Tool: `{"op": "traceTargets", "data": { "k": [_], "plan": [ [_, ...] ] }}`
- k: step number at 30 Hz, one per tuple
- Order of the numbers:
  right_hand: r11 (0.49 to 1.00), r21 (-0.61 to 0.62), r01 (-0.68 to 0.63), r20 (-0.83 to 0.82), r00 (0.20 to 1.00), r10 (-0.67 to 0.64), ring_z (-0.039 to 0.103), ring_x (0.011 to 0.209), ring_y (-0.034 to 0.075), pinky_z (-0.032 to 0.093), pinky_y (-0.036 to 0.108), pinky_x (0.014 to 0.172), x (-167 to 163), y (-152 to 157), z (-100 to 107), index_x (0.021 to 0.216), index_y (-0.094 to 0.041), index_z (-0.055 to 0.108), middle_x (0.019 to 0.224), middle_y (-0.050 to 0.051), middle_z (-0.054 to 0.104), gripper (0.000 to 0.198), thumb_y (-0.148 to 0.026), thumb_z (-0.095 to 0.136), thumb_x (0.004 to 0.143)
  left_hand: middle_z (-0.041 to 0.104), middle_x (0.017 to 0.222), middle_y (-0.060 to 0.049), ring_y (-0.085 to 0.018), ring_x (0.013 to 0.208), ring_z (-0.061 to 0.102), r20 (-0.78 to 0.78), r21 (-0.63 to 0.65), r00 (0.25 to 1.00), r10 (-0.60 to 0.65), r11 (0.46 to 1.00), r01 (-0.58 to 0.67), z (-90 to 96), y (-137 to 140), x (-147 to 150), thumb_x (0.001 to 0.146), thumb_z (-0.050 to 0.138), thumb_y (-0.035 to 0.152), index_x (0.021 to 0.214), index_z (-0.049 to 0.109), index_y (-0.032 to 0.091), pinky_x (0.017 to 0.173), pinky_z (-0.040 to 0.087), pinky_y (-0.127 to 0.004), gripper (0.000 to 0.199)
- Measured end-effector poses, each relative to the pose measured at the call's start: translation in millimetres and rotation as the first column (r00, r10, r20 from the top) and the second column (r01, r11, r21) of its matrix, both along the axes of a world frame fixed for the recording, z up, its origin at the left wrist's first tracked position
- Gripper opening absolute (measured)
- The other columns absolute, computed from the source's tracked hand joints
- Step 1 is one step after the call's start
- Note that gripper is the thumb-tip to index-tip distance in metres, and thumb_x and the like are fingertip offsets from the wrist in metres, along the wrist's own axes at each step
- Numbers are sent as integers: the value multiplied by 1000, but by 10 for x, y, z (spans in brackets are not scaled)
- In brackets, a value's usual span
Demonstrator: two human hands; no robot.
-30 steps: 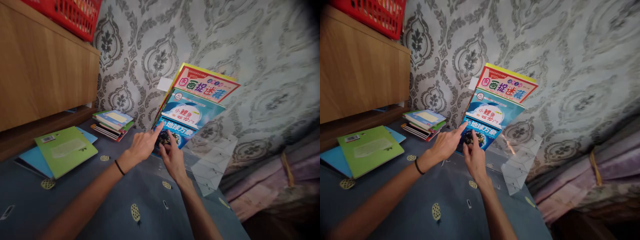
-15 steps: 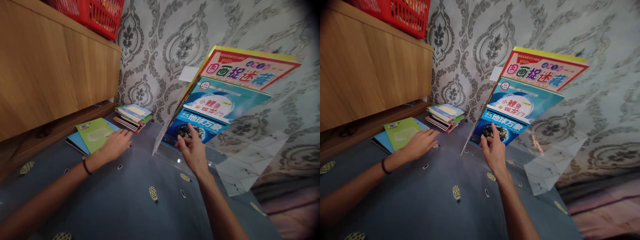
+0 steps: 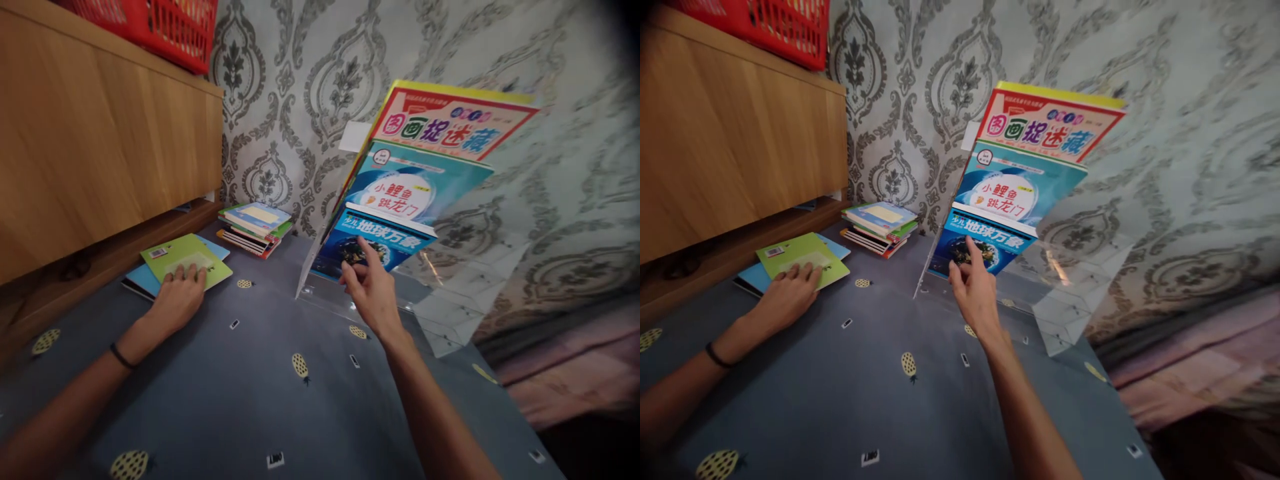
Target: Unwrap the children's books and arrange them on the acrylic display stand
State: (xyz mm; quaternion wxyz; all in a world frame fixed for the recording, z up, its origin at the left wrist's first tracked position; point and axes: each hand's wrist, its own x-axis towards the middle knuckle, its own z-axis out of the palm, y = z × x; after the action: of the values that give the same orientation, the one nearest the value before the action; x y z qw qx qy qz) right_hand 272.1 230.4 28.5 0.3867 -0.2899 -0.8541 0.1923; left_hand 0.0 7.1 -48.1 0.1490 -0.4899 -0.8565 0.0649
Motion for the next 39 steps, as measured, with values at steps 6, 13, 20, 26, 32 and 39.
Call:
{"op": "traceTargets", "data": {
  "k": [6, 13, 20, 26, 32, 39],
  "plan": [
    [1000, -11, -18, -8, 1000, 18, 61, 52, 18, 48, 33, 59, 90, -63, -46, 154, -7, 32, 63, 1, 68, 74, -47, 48, 94, 54, 141, -27, -43, 126, 53, -59, 14, 998, -33, 999, 34, -38, -45, 20, 95, 36, 10, 140, 51, 1, 97, 48, -54, 48],
    [999, -33, -6, -3, 1000, 6, 59, 53, 18, 48, 34, 59, 145, -103, -55, 153, -7, 31, 65, 2, 69, 72, -42, 48, 93, 56, 138, -28, -45, 123, 55, -95, 7, 994, -50, 999, 51, -31, -58, 37, 94, 35, 7, 137, 54, -1, 93, 51, -54, 48],
    [946, -270, -178, -38, 984, 174, 58, 52, 15, 47, 30, 54, 70, -318, -243, 141, -14, 50, 66, 1, 67, 59, -48, 50, 93, 56, 138, -30, -44, 123, 57, -51, 25, 995, -84, 996, 86, 66, -133, 258, 88, 35, -3, 138, 53, -2, 94, 50, -55, 53],
    [637, -684, -356, -152, 923, 353, 67, 72, 20, 52, 30, 55, -267, -708, -809, 140, -19, 49, 96, 10, 70, 66, -63, 49, 90, 55, 143, -24, -42, 127, 55, -41, -14, 964, -261, 965, 261, 12, -239, 1009, 86, 45, -1, 143, 51, 6, 100, 49, -55, 58],
    [498, -799, -336, -174, 923, 343, 55, 60, 15, 43, 26, 53, -191, -775, -1031, 133, -22, 52, 69, -3, 59, 64, -56, 66, 81, 54, 145, -21, -39, 132, 52, -23, 69, 852, -524, 849, 524, -234, -437, 1518, 90, 53, 14, 148, 42, 8, 104, 46, -52, 59],
    [430, -835, -344, -131, 882, 452, 51, 55, 12, 40, 24, 48, 140, -880, -1040, 134, -21, 47, 67, -8, 51, 71, -52, 73, 75, 59, 143, -12, -32, 137, 49, 192, 178, 715, -672, 741, 648, -249, -679, 1522, 100, 50, 47, 138, 53, 14, 109, 45, -46, 50]
  ]
}}
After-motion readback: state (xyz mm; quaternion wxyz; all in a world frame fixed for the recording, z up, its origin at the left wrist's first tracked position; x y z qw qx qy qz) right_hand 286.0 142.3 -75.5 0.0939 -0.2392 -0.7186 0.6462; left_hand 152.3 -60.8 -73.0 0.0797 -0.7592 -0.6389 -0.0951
